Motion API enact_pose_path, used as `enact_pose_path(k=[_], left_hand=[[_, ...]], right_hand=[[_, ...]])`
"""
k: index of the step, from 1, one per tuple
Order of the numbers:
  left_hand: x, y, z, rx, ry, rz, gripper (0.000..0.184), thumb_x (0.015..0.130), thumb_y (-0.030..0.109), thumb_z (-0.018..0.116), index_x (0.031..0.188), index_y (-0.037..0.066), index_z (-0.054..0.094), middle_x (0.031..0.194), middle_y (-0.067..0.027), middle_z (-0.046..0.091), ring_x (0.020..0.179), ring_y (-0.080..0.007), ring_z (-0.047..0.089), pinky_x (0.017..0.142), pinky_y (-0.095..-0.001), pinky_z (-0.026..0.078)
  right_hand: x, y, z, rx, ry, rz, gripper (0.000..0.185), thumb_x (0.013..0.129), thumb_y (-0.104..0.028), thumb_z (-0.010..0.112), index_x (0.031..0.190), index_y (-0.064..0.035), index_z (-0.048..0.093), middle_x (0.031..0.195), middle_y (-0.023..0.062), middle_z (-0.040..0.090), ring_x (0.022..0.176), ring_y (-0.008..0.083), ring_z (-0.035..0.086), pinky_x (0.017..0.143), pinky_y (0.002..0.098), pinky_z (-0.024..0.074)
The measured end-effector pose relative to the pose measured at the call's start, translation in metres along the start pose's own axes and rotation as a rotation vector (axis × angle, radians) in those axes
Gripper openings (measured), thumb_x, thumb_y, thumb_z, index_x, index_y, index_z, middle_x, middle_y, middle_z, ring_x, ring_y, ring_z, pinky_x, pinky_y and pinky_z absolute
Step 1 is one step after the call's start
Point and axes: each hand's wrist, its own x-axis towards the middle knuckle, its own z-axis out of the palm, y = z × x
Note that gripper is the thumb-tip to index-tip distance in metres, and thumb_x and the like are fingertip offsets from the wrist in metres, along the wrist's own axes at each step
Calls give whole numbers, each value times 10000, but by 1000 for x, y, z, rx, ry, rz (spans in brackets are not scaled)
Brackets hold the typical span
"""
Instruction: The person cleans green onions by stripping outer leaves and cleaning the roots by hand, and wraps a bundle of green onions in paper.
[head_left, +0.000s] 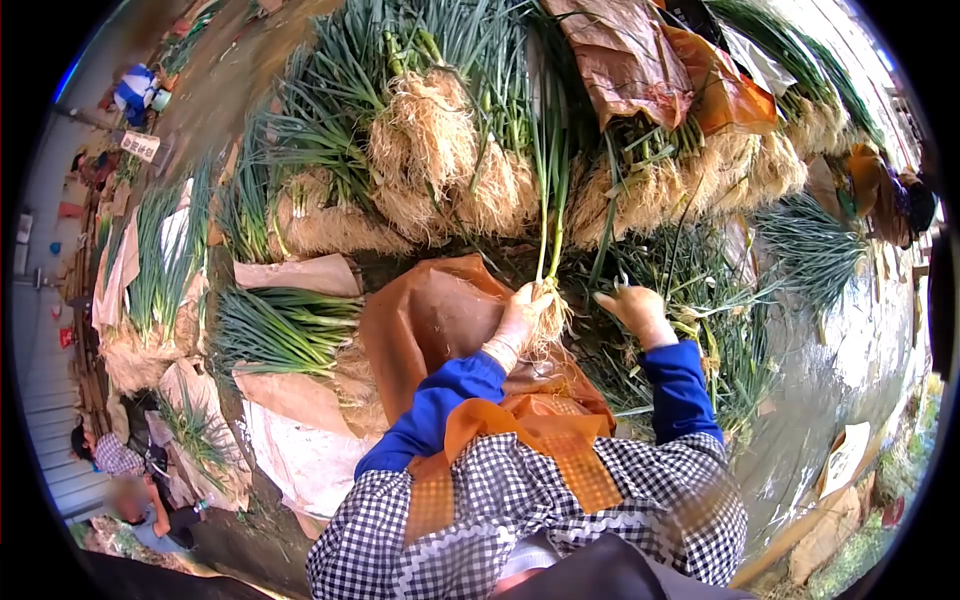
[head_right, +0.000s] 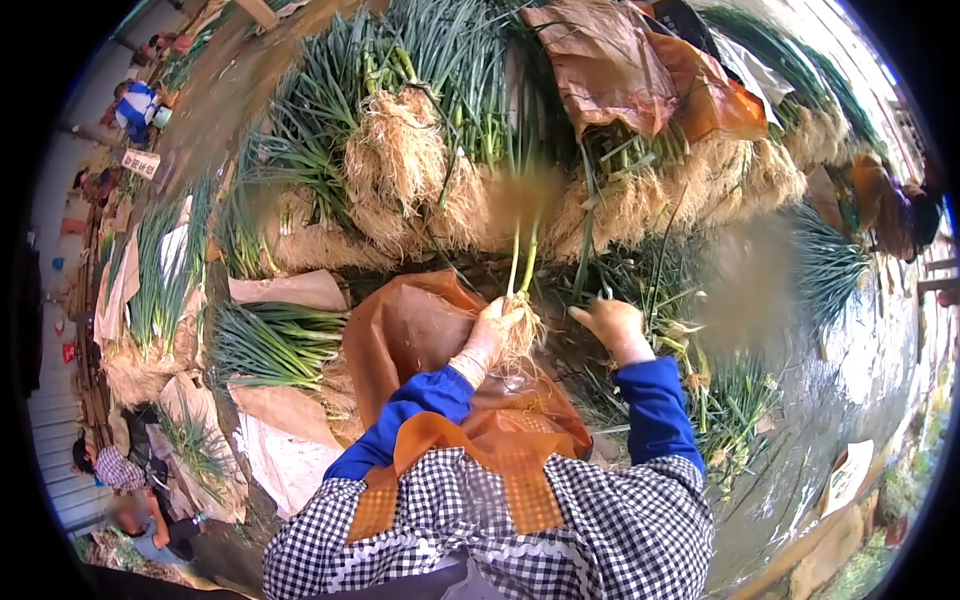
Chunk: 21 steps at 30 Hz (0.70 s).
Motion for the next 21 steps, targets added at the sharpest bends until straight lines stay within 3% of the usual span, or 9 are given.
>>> enact_pose_path(k=[5, 7, 9, 11, 13, 16, 17, 19, 21], left_hand=[[23, -45, -23, 324, 116, 231, 291, 866, 36, 541, 1151, 9, 493, 1010, -75, 594, 902, -156, 577, 801, -266, 482], [11, -20, -9, -194, 59, 98, 268, 872, 31, 538, 1137, 13, 504, 983, -85, 586, 867, -170, 579, 796, -264, 485], [-8, 9, 5, -268, 55, -59, 287, 878, 0, 507, 1163, 15, 478, 1095, -74, 552, 1000, -186, 553, 876, -288, 468], [25, -32, -40, -325, -77, 60, 273, 884, 25, 514, 1157, 26, 508, 916, -47, 582, 824, -146, 590, 732, -268, 504], [-3, 8, -10, -228, -64, -69, 273, 889, 40, 510, 1162, 27, 515, 846, -36, 577, 717, -146, 592, 656, -270, 509], [-3, 15, 0, -288, -61, -129, 284, 863, 37, 507, 1146, 26, 521, 814, -29, 573, 691, -166, 596, 645, -283, 518], [2, 12, -3, -264, -63, -123, 286, 854, 43, 515, 1139, 26, 524, 812, -29, 572, 691, -169, 596, 647, -287, 519], [-2, 21, 12, -294, -11, -172, 227, 874, 100, 533, 1090, 36, 559, 815, -32, 591, 692, -169, 593, 650, -279, 511], [10, 10, 6, -277, 35, -143, 182, 891, 150, 556, 1029, 39, 598, 824, -24, 605, 700, -148, 584, 653, -265, 492]], right_hand=[[27, -72, 11, 529, 248, -385, 387, 887, -398, 529, 967, -41, 655, 840, 181, 653, 796, 328, 634, 702, 388, 490], [32, -77, 23, 665, 313, -368, 283, 903, -283, 540, 923, -32, 667, 712, 143, 640, 634, 227, 620, 614, 333, 486], [8, -85, 12, 739, 288, -345, 262, 902, -250, 549, 838, -23, 665, 610, 116, 596, 516, 154, 543, 520, 307, 456], [-19, -78, 18, 641, 248, -611, 264, 869, -206, 595, 694, -10, 622, 539, 86, 544, 458, 122, 444, 466, 289, 412], [-57, -66, -11, 523, -327, -700, 314, 847, -382, 554, 867, -98, 685, 762, 153, 651, 693, 274, 635, 655, 360, 497], [-30, -29, -20, -152, -396, -334, 531, 761, -573, 559, 901, -76, 682, 905, 186, 652, 882, 267, 633, 753, 328, 494], [-13, -23, -19, 26, -241, -39, 528, 810, -531, 555, 985, -42, 653, 890, 159, 666, 930, 214, 631, 767, 323, 488], [4, -34, -2, 1227, 7, -151, 455, 882, -449, 525, 1028, -28, 614, 812, 71, 648, 828, 160, 621, 704, 314, 486], [29, -59, 14, 1506, -113, -162, 342, 923, -343, 519, 1035, -25, 576, 780, 10, 586, 739, 112, 561, 641, 290, 461]])
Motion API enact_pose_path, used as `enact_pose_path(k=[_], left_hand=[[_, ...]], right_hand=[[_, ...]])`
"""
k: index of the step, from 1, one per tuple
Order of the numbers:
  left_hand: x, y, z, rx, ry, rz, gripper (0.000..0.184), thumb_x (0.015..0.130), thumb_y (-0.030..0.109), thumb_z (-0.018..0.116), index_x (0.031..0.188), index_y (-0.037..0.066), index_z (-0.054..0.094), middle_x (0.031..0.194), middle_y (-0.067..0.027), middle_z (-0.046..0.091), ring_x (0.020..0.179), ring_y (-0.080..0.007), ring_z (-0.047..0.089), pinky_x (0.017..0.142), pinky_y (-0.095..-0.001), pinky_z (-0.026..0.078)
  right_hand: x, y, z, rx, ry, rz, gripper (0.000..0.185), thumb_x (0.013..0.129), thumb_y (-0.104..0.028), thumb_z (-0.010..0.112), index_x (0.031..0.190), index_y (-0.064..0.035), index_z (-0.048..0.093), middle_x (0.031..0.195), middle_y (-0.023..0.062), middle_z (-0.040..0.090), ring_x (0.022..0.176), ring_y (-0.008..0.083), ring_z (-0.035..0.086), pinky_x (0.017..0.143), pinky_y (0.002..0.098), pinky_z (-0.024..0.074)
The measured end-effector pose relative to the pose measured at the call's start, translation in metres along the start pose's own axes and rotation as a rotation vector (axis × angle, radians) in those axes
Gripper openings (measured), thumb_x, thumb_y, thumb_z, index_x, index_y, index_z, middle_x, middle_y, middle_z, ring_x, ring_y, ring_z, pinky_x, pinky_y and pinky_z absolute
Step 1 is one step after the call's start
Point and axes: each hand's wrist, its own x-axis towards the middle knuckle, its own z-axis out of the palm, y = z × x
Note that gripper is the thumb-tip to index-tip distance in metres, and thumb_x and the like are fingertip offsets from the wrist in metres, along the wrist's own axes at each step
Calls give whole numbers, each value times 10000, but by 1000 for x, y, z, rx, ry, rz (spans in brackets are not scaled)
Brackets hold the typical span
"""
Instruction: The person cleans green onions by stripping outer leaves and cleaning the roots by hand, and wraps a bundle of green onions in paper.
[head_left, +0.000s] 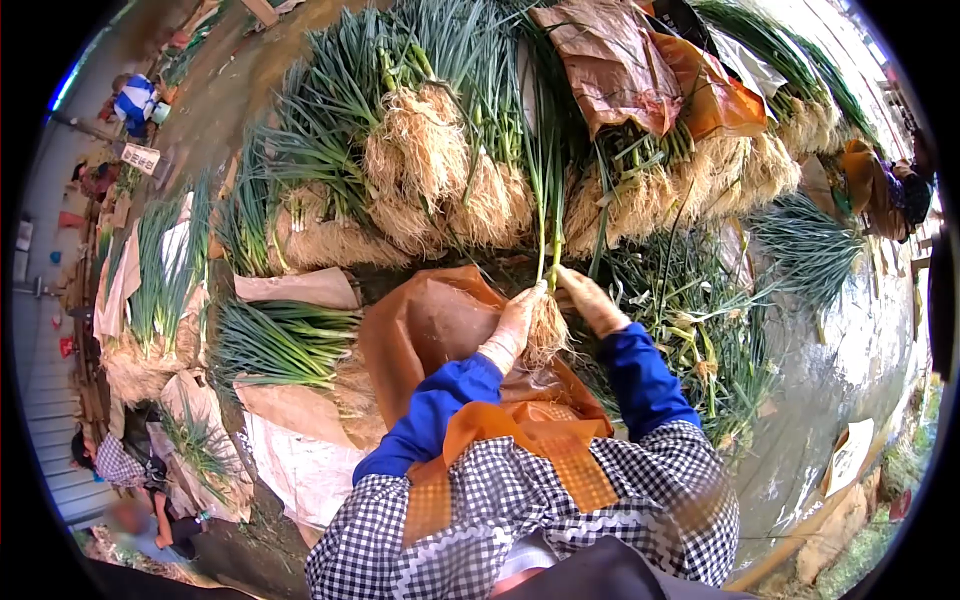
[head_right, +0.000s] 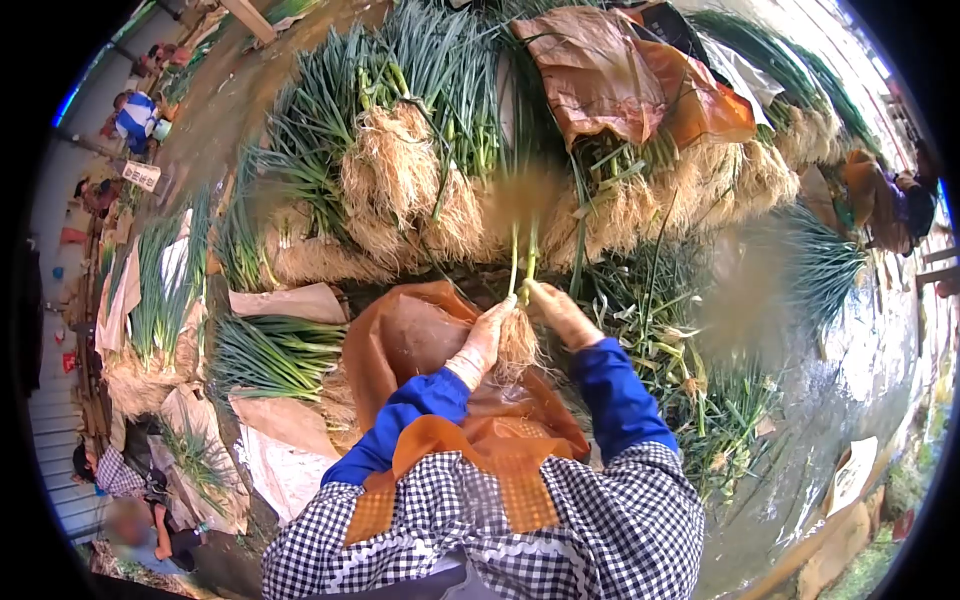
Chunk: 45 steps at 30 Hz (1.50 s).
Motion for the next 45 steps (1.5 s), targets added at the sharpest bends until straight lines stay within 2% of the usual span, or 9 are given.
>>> enact_pose_path(k=[6, 13, 22, 24, 28, 32, 35, 38, 45], left_hand=[[10, 6, -17, 255, 140, 408, 109, 898, 115, 531, 882, 19, 579, 974, -122, 647, 872, -193, 614, 780, -303, 495], [-2, 26, -5, -91, -127, -180, 291, 881, 113, 555, 1155, 18, 525, 992, -121, 630, 917, -237, 614, 838, -377, 512], [-91, 136, 70, 51, -391, 332, 81, 894, 39, 519, 975, 37, 525, 708, -47, 566, 546, -104, 544, 447, -209, 473], [-71, 129, 62, 63, -273, 410, 91, 894, 37, 518, 984, 29, 527, 705, -43, 557, 538, -103, 532, 450, -201, 467], [-34, 91, 32, 82, -316, 382, 166, 900, 78, 526, 1051, 13, 545, 690, -34, 561, 543, -111, 534, 473, -212, 456], [-39, 73, 29, 53, -225, 352, 147, 893, 69, 528, 1025, 13, 562, 692, -36, 535, 591, -128, 539, 548, -247, 471], [-32, 56, 17, 40, -248, 271, 98, 888, 88, 555, 967, 32, 569, 707, -37, 552, 626, -140, 573, 576, -251, 491], [-27, 39, 16, 31, -305, 241, 31, 887, 82, 566, 870, 56, 562, 803, -76, 633, 744, -186, 630, 712, -317, 524], [-18, -1, 26, 92, -127, 168, 60, 876, 79, 583, 866, 124, 545, 1060, -124, 637, 1019, -252, 598, 824, -363, 495]], right_hand=[[29, 31, -3, 82, 503, -297, 194, 875, -225, 551, 850, -36, 583, 698, 23, 583, 641, 143, 532, 583, 290, 436], [13, -37, 19, -1018, 21, -405, 423, 914, -417, 431, 939, -43, 627, 924, 174, 627, 905, 364, 581, 793, 426, 453], [101, -142, -116, -1033, 1218, -498, 419, 805, -397, 632, 1056, -65, 587, 1033, 110, 631, 948, 293, 616, 820, 380, 489], [104, -159, -123, -1261, 983, -39, 533, 716, -453, 694, 1061, -62, 585, 1038, 143, 624, 975, 299, 611, 818, 384, 492], [109, -158, -119, -1314, 809, -135, 317, 734, -319, 628, 917, -60, 636, 838, 148, 667, 789, 294, 657, 711, 376, 517], [58, -118, -81, -634, 346, -350, 330, 749, -314, 615, 945, -49, 641, 812, 155, 662, 755, 292, 643, 713, 385, 505], [48, -75, -77, -992, 705, -211, 314, 749, -305, 686, 1001, -122, 652, 829, 110, 674, 775, 260, 641, 717, 382, 501], [26, -48, -69, -134, 339, -276, 317, 841, -213, 647, 1073, 0, 614, 930, 48, 653, 795, 134, 591, 731, 278, 477], [8, -52, -70, -193, 507, -460, 211, 848, -217, 640, 950, -33, 648, 884, -9, 593, 774, 95, 535, 694, 230, 451]])
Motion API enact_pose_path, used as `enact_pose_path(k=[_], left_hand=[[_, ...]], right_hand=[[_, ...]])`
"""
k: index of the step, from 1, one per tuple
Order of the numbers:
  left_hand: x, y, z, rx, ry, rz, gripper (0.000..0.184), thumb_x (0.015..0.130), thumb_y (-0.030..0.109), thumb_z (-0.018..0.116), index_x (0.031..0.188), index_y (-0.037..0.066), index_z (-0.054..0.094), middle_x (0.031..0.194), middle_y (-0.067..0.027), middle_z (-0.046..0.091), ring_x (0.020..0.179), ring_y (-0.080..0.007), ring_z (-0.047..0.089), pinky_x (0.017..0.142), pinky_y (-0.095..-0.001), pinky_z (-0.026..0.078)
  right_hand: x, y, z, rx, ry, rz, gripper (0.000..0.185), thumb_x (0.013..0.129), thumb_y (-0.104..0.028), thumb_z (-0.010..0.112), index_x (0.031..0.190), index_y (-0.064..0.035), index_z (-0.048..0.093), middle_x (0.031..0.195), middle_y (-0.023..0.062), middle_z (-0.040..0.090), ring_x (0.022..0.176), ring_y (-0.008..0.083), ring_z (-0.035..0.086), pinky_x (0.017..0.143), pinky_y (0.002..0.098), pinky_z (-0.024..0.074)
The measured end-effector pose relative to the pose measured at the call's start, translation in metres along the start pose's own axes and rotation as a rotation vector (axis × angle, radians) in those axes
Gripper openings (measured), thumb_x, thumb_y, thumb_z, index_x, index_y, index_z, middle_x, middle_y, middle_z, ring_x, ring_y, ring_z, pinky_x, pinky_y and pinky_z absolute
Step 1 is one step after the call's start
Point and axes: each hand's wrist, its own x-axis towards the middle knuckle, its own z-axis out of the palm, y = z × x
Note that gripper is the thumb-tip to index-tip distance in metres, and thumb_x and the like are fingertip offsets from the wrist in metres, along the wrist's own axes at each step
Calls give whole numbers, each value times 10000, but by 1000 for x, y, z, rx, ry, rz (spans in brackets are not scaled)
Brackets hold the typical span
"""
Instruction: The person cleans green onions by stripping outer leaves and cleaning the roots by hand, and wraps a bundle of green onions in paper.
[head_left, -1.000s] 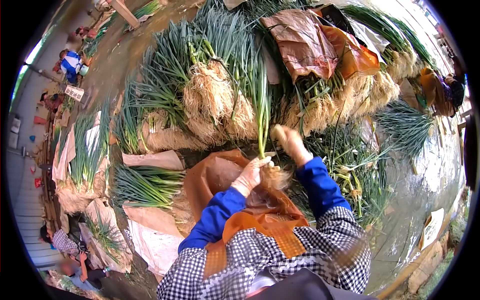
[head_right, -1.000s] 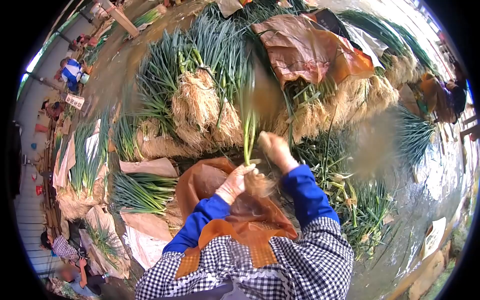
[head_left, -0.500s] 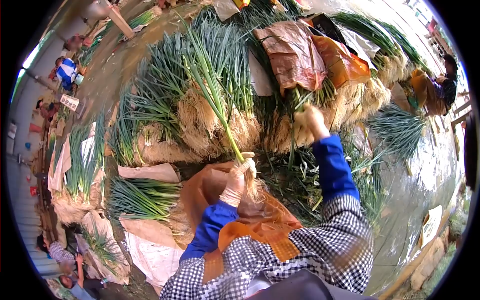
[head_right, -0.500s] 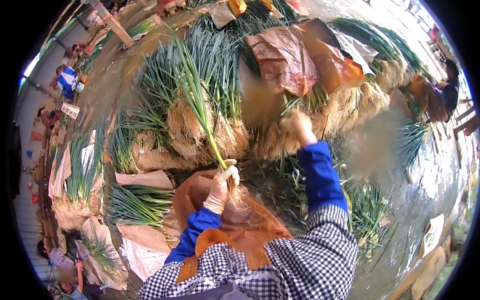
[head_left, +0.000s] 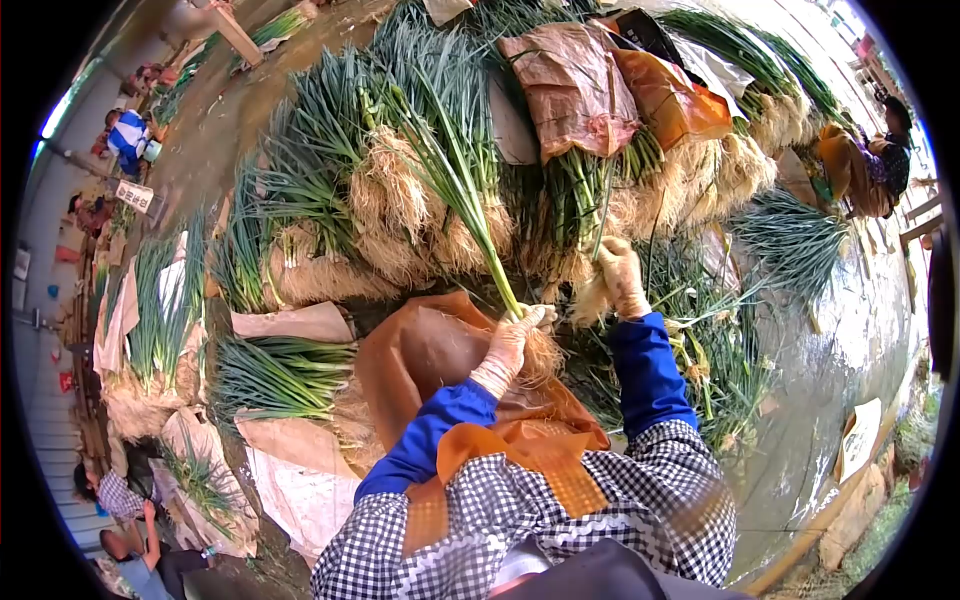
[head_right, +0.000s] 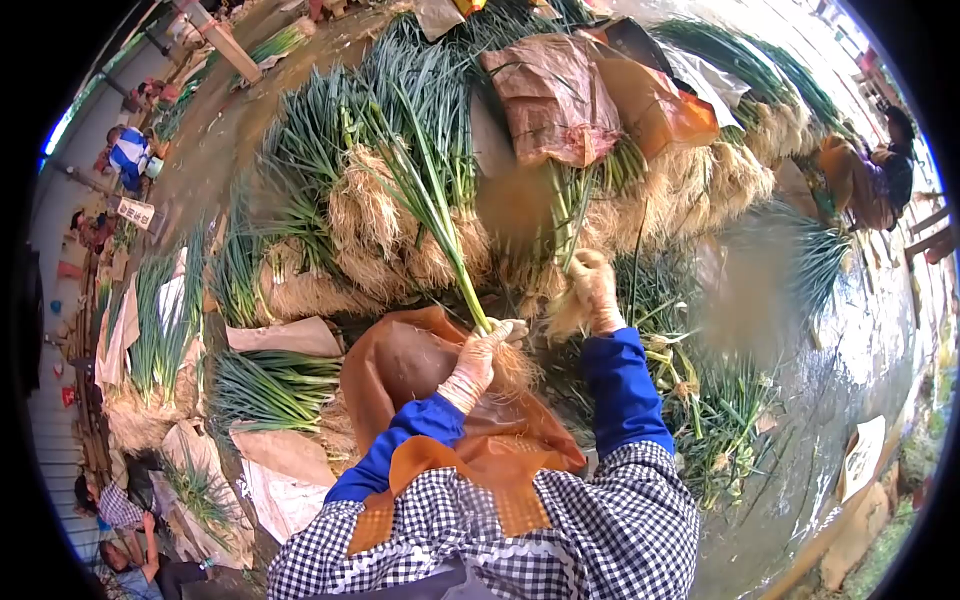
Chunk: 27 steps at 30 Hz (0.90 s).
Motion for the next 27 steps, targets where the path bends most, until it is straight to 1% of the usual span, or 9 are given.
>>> enact_pose_path(k=[2, 3, 5, 6, 10, 15, 18, 23, 27], left_hand=[[-1, 6, -6, 170, 74, 123, 73, 864, 84, 600, 854, 122, 539, 990, -118, 654, 948, -227, 619, 805, -356, 500], [-3, 15, -5, 140, 119, 16, 79, 853, 89, 615, 840, 113, 541, 915, -109, 664, 855, -201, 631, 787, -345, 504], [-2, 8, -13, 88, 51, 120, 77, 849, 89, 621, 836, 107, 547, 883, -107, 666, 794, -193, 632, 785, -338, 505], [-2, 8, -9, 102, 114, 47, 68, 849, 84, 618, 842, 97, 552, 895, -111, 667, 800, -199, 637, 775, -339, 507], [-3, -8, 7, 84, 168, 0, 155, 811, 77, 678, 841, 154, 547, 809, 39, 549, 839, -80, 532, 765, -213, 429], [-2, -17, 20, -79, 150, -320, 222, 799, -20, 647, 858, 149, 515, 772, 20, 554, 732, -120, 585, 663, -226, 486], [-7, -22, 13, -25, 125, -144, 237, 798, -37, 639, 860, 146, 500, 753, 13, 542, 725, -146, 592, 707, -277, 524], [4, -14, 11, -288, 185, -302, 48, 836, 48, 628, 837, 95, 615, 846, -40, 645, 757, -168, 618, 685, -310, 540], [29, -30, -21, 87, 354, 13, 84, 799, 15, 644, 807, 77, 588, 791, -64, 636, 702, -181, 622, 672, -304, 535]], right_hand=[[-4, -22, -14, 48, 115, -167, 189, 849, -189, 622, 914, -13, 650, 862, 31, 615, 804, 120, 560, 714, 253, 451], [-22, -70, -20, 291, 53, 40, 189, 848, -176, 615, 930, -7, 641, 861, 33, 622, 804, 120, 575, 695, 257, 463], [14, -16, -33, 68, -48, -57, 174, 857, -170, 599, 944, -23, 635, 854, 18, 621, 754, 105, 570, 643, 246, 458], [-4, -29, -27, 243, -34, 256, 168, 864, -164, 585, 959, -33, 627, 838, -1, 616, 705, 88, 550, 610, 225, 433], [-57, -43, 1, 356, -246, 227, 184, 875, -167, 555, 972, -29, 629, 839, 1, 614, 718, 82, 541, 655, 199, 427], [-78, -7, 32, 398, -279, 234, 183, 879, -121, 555, 1003, -8, 626, 933, 22, 628, 839, 73, 542, 763, 192, 426], [-74, 8, 29, 269, -295, 252, 189, 874, -174, 581, 960, -10, 618, 862, 8, 618, 766, 77, 541, 716, 202, 431], [-80, -8, 25, 297, -373, 237, 152, 859, -134, 586, 945, -10, 612, 845, 2, 611, 773, 80, 545, 727, 214, 437], [-94, -14, 22, 236, -210, 138, 172, 869, -127, 564, 974, 0, 614, 858, -2, 606, 756, 82, 535, 727, 209, 421]])
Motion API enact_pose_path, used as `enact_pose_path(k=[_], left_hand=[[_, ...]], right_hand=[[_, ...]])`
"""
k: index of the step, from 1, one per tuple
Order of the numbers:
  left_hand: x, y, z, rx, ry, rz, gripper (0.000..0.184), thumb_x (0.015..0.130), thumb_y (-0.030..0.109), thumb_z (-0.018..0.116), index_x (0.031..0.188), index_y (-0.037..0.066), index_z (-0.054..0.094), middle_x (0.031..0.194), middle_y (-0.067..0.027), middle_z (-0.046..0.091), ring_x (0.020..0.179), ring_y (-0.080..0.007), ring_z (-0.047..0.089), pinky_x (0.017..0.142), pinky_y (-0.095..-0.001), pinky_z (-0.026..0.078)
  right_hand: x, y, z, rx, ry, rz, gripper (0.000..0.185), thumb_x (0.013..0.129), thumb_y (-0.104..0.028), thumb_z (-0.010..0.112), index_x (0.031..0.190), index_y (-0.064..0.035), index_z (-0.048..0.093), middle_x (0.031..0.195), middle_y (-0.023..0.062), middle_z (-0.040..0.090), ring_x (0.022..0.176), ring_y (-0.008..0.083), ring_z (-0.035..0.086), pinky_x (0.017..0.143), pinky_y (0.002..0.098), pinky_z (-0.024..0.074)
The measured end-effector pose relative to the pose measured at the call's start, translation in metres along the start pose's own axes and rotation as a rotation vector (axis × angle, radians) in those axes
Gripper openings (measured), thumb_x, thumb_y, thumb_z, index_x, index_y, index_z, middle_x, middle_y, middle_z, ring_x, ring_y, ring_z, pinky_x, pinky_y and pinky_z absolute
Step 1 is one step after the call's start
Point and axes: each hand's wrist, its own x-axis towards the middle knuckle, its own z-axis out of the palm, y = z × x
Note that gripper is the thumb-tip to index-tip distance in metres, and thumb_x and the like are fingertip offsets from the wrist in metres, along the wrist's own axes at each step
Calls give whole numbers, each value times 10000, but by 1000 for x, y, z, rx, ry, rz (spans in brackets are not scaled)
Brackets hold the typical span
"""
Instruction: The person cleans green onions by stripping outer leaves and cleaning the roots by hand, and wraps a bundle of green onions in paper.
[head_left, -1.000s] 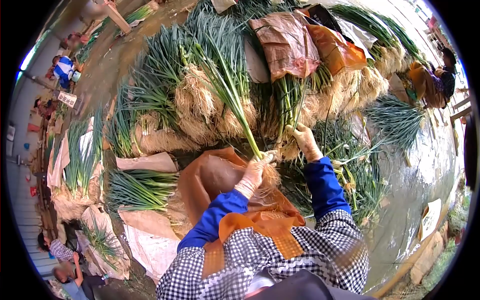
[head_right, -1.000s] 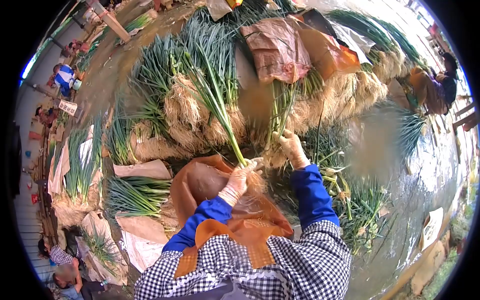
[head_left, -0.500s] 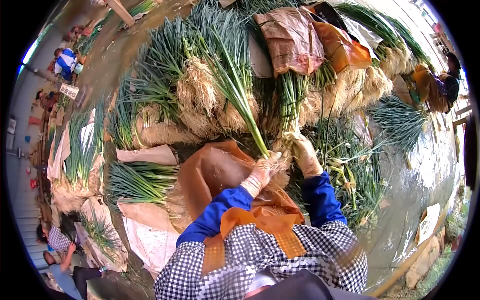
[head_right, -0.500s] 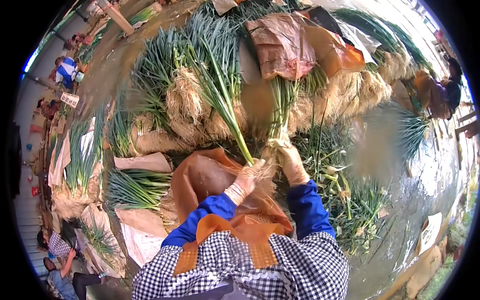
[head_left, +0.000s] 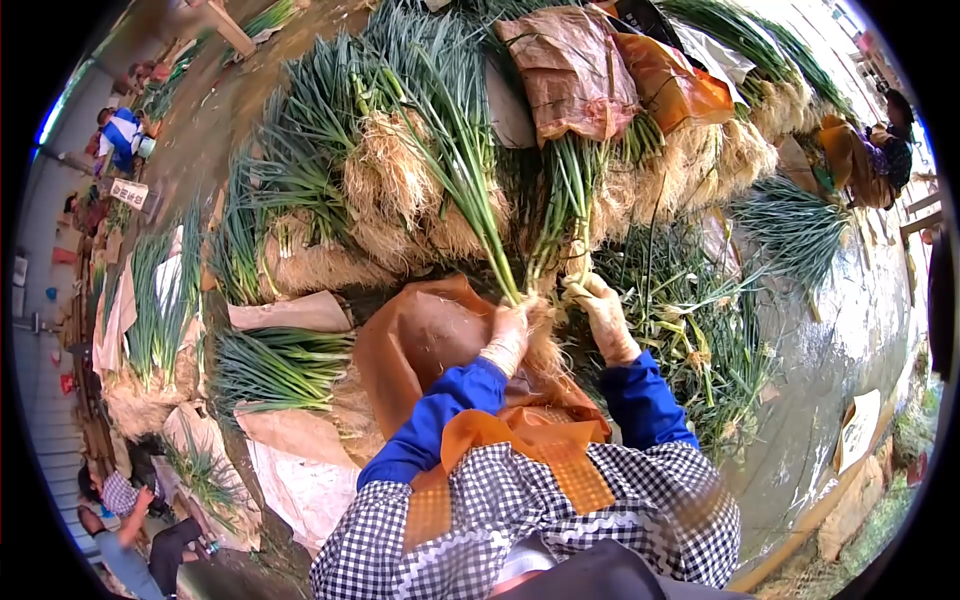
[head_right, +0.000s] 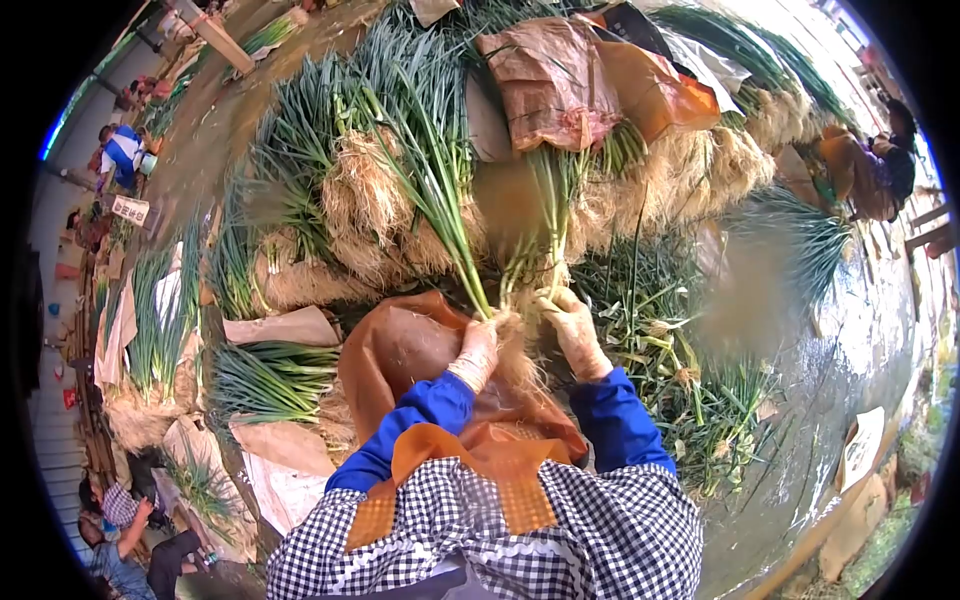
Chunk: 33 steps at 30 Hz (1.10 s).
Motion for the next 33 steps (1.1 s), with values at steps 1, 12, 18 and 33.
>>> enact_pose_path(k=[1, 12, 18, 33], left_hand=[[13, -2, -9, 26, 38, 126, 101, 794, 6, 639, 799, 75, 565, 701, -34, 582, 619, -153, 579, 605, -281, 509], [-74, -7, 18, 203, -374, -29, 214, 771, 7, 691, 947, 50, 577, 868, -8, 600, 842, -132, 587, 769, -254, 483], [-87, 16, 7, -43, -403, -273, 78, 874, 62, 556, 924, 86, 502, 989, -178, 626, 806, -258, 626, 739, -386, 528], [-66, 15, -17, -292, -411, -421, 32, 892, 109, 534, 913, 109, 559, 844, -105, 599, 578, -155, 534, 495, -253, 449]], right_hand=[[-3, -14, -1, -56, 24, -127, 155, 870, -109, 563, 989, -23, 612, 838, -9, 587, 738, 73, 517, 707, 211, 413], [-3, -2, 10, 125, -123, 192, 180, 853, -168, 629, 970, -31, 622, 850, 3, 630, 723, 59, 557, 652, 169, 424], [70, 48, 19, 637, -218, 152, 363, 934, -409, 449, 1014, -89, 600, 971, 24, 583, 660, 54, 430, 608, 183, 372], [-43, 48, -176, -1699, 20, 250, 311, 853, -372, 572, 882, -69, 634, 825, 98, 663, 689, 257, 632, 637, 370, 509]])
